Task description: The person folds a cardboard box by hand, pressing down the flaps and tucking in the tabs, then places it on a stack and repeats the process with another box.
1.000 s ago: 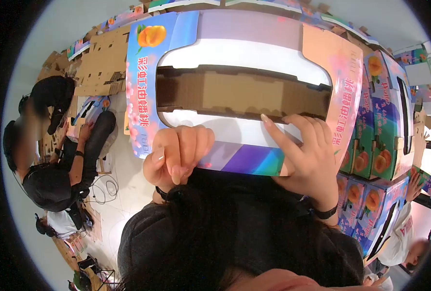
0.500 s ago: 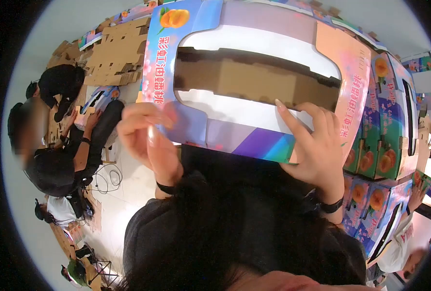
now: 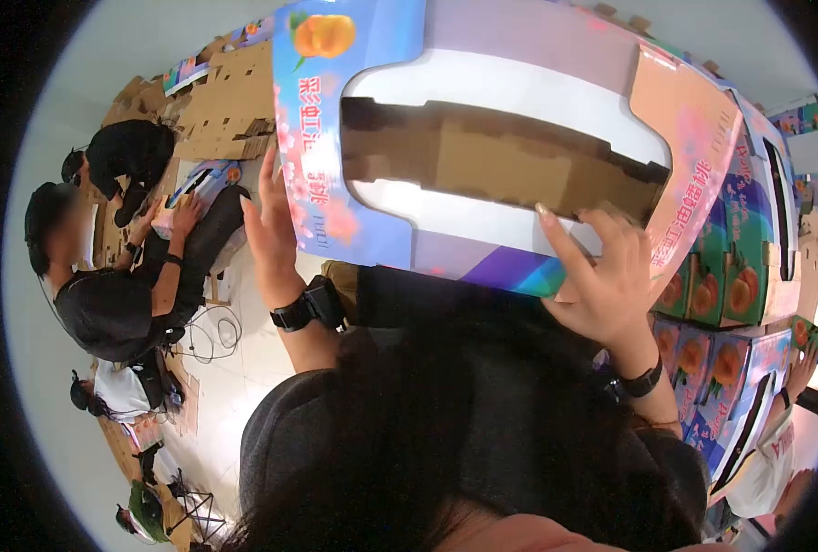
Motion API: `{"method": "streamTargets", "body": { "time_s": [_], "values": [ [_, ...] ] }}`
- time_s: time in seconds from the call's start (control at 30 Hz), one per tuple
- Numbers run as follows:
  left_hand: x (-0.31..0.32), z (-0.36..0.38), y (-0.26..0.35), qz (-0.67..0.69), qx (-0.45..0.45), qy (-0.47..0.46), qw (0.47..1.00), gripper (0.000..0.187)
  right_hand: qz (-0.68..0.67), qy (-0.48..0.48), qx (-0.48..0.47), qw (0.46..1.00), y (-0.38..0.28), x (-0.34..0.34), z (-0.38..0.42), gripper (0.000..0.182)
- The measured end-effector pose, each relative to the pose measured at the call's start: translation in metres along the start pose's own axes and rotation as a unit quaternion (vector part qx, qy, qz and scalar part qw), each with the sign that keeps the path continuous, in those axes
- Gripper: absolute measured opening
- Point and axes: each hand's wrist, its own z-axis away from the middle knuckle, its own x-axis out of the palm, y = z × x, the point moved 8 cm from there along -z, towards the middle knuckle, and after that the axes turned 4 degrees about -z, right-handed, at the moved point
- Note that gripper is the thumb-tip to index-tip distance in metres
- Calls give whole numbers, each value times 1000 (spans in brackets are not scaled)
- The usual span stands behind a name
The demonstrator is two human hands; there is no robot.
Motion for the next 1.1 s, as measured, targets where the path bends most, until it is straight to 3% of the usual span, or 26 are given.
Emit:
{"method": "streamTargets", "body": {
  "time_s": [0.1,0.23,0.33,0.5,0.63,0.8,1.07,1.1],
  "values": [
    [-14,14,-11,-71,78,-66,992,101,41,35,-37,998,-11,4,20,67],
    [-24,37,-19,-122,-10,-108,987,81,109,112,-115,981,-27,6,47,42],
    [-28,42,-28,-45,-31,-173,983,72,27,135,-109,984,-32,4,65,46],
    [-56,45,-56,-7,-71,-128,989,59,55,157,-116,979,-38,7,67,43],
    [-19,51,-26,-36,-44,-65,996,70,54,156,-99,981,-35,6,59,44],
    [-25,46,-29,-95,-45,-54,993,83,55,143,-88,984,-31,3,51,44],
    [-20,41,-29,-73,-38,-36,996,84,10,151,-40,988,-17,-3,38,46],
    [-18,41,-27,-69,-28,-30,997,76,8,150,-34,988,-16,-4,37,47]
  ]
}}
